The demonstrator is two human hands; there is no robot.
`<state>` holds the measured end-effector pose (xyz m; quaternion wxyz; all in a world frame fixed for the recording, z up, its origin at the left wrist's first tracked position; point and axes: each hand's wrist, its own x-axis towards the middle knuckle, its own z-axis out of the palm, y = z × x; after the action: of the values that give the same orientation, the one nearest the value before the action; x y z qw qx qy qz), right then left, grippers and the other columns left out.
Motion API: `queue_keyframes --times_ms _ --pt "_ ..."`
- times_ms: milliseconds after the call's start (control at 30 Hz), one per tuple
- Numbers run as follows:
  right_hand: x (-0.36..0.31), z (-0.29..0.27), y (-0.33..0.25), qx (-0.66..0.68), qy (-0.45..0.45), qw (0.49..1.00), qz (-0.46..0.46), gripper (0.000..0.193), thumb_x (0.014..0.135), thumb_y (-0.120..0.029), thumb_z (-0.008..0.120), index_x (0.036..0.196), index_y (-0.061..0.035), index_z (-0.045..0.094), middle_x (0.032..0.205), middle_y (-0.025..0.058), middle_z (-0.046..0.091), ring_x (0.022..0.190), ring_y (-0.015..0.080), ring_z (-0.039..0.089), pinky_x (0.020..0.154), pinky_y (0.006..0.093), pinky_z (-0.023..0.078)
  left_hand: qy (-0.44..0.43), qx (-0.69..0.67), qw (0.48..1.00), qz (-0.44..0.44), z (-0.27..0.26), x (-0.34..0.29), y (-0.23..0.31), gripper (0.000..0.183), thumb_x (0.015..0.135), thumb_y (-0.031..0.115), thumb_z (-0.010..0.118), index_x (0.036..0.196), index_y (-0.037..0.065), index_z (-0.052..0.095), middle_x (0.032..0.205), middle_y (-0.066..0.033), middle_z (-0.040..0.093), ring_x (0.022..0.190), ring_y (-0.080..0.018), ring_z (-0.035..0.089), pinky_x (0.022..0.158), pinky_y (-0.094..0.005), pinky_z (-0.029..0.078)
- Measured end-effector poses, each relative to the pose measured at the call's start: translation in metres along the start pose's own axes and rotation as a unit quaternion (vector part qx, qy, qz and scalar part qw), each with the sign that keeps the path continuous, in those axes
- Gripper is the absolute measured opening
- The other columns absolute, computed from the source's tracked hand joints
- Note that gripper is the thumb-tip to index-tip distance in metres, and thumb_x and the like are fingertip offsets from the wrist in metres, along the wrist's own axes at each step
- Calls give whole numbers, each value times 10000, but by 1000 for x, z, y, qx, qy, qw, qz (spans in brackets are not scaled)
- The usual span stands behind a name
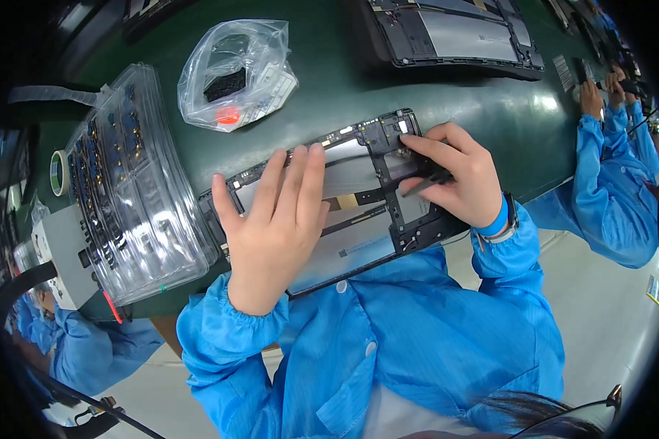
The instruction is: The person assembles electronic tablet components by hand, connecting a ribbon cable and a circuit board to a tablet chassis, then installing an internal battery. The person uses tweezers for precision and wears an anti-static wrist strap.
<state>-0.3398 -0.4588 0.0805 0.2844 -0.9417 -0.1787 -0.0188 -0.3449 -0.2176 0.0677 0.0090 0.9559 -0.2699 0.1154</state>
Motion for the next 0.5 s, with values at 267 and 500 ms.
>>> queue_keyframes --times_ms 267,500 --pt "8 -10 4 -51 25 996 -67 291 698 -120 688 972 -52 617 759 91 584 679 255 582 600 314 471 -48 -140 988 -30 -11 11 -10 660 693 209 661 1285 73 402 1056 17 586 1036 -156 526 999 -603 74" --pt "21 -2 7 364 43 928 60 287 700 38 617 981 -20 635 720 0 593 530 24 372 492 170 296 -115 -124 985 -25 -17 3 -11 638 678 241 660 1268 144 438 1220 -1 502 1161 -210 437 993 -613 -1"
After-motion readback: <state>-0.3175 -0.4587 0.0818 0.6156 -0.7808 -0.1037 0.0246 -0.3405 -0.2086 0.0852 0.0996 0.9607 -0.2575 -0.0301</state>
